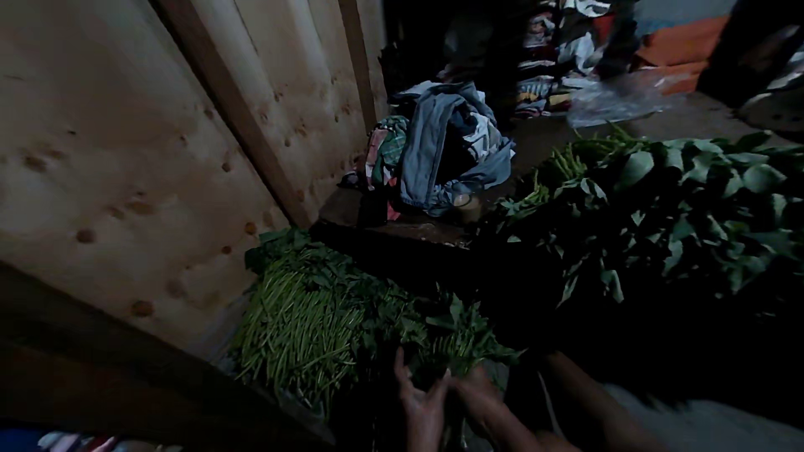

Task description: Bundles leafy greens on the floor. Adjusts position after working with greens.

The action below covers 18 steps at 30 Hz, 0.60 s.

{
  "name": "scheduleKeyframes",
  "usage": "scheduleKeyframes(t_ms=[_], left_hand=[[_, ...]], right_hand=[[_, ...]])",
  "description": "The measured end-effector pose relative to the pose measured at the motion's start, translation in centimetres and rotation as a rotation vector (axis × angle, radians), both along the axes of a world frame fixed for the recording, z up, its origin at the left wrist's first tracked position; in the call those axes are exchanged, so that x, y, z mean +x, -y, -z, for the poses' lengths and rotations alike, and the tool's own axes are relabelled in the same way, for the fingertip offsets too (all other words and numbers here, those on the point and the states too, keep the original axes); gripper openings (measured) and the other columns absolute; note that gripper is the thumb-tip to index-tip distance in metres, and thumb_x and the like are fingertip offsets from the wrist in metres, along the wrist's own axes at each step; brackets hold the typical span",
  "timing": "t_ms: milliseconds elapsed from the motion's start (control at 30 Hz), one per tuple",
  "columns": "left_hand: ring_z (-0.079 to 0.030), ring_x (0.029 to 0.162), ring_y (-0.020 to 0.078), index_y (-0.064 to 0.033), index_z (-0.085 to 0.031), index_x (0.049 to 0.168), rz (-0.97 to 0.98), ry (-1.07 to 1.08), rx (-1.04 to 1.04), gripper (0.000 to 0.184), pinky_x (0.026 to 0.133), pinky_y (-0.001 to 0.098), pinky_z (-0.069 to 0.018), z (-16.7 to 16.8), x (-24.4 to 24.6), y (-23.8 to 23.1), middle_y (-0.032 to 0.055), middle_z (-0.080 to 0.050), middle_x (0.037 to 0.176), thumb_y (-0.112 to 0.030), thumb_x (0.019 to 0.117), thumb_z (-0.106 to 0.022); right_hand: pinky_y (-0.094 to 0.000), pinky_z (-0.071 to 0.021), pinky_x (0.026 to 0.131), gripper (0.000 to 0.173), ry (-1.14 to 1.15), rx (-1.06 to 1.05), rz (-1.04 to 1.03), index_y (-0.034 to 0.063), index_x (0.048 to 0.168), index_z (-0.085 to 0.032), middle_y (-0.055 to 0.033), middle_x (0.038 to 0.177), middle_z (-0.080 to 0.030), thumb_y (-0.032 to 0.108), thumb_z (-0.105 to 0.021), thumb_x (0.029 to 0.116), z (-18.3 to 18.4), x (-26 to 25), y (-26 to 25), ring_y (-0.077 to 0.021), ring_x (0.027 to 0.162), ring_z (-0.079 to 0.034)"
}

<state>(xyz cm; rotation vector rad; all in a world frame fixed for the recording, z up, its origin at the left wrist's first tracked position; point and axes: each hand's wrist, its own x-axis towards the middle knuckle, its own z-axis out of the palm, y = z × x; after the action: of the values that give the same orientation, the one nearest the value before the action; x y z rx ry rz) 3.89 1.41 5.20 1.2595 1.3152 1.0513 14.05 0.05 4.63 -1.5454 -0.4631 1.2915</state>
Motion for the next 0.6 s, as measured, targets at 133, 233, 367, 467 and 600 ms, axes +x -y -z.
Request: scheduleKeyframes(t_ms=[133, 233, 367, 467, 600], left_hand=[[-0.067, 0.097, 0.0172, 0.0022, -0.029, 0.153, -0.209, 0.294, -0.092, 0.057, 0.084, 0.0313, -0.0574, 2.1, 1.8, -1.5, 0.0196, -0.056, 0.130, 0.001, 0.1012, -0.052], [-0.050, 0.059, 0.0109, -0.0010, -0.036, 0.134, -0.378, 0.571, -0.387, 0.025, 0.058, 0.0270, -0.0481, 3.1, 1.7, -1.6, 0.0053, -0.049, 0.084, -0.001, 0.1086, -0.038], [-0.040, 0.056, 0.0148, -0.0015, -0.045, 0.139, -0.237, 0.129, -0.549, 0.038, 0.050, 0.0301, -0.0363, 6.2, -1.9, -1.0, 0.0097, -0.048, 0.083, -0.027, 0.1123, -0.040], [-0.061, 0.116, 0.0350, 0.0035, -0.052, 0.144, 0.296, -0.451, -0.534, 0.058, 0.099, 0.0501, -0.0491, 8.4, -6.3, -3.0, 0.0260, -0.060, 0.133, -0.042, 0.1099, -0.042], [-0.027, 0.151, 0.0436, -0.0209, -0.057, 0.147, 0.553, -1.091, -0.464, 0.053, 0.120, 0.0598, -0.0262, 12.6, -8.7, -7.6, 0.0180, -0.027, 0.166, -0.050, 0.1028, -0.053]], right_hand=[[-0.0413, -0.0608, 0.085, 0.060, -0.061, -0.100, 0.114, -0.0046, 0.131, -0.052, -0.0179, 0.110, -0.069, 0.010, -0.085, 0.0832, 0.0, 0.3, -0.2, -0.0241, 0.096, -0.071], [-0.0456, -0.0595, 0.077, 0.054, -0.061, -0.242, 0.345, -0.0070, 0.129, -0.053, -0.0212, 0.105, -0.068, 0.011, -0.082, 0.0868, 0.7, 1.0, -0.6, -0.0282, 0.089, -0.070], [-0.0497, -0.0571, 0.082, 0.054, 0.034, -0.364, 0.553, -0.0081, 0.128, -0.055, -0.0235, 0.110, -0.067, 0.019, -0.082, 0.0890, 1.6, 3.7, -0.7, -0.0322, 0.094, -0.068], [-0.0474, -0.0572, 0.080, 0.046, 0.162, -0.383, 0.518, -0.0077, 0.117, -0.061, -0.0206, 0.102, -0.068, 0.024, -0.081, 0.0899, 1.2, 4.6, -1.0, -0.0297, 0.089, -0.069], [-0.0488, -0.0555, 0.085, 0.042, 0.286, -0.451, 0.312, -0.0057, 0.108, -0.068, -0.0196, 0.102, -0.070, 0.031, -0.080, 0.0908, 1.4, 3.9, -1.6, -0.0304, 0.094, -0.069]])
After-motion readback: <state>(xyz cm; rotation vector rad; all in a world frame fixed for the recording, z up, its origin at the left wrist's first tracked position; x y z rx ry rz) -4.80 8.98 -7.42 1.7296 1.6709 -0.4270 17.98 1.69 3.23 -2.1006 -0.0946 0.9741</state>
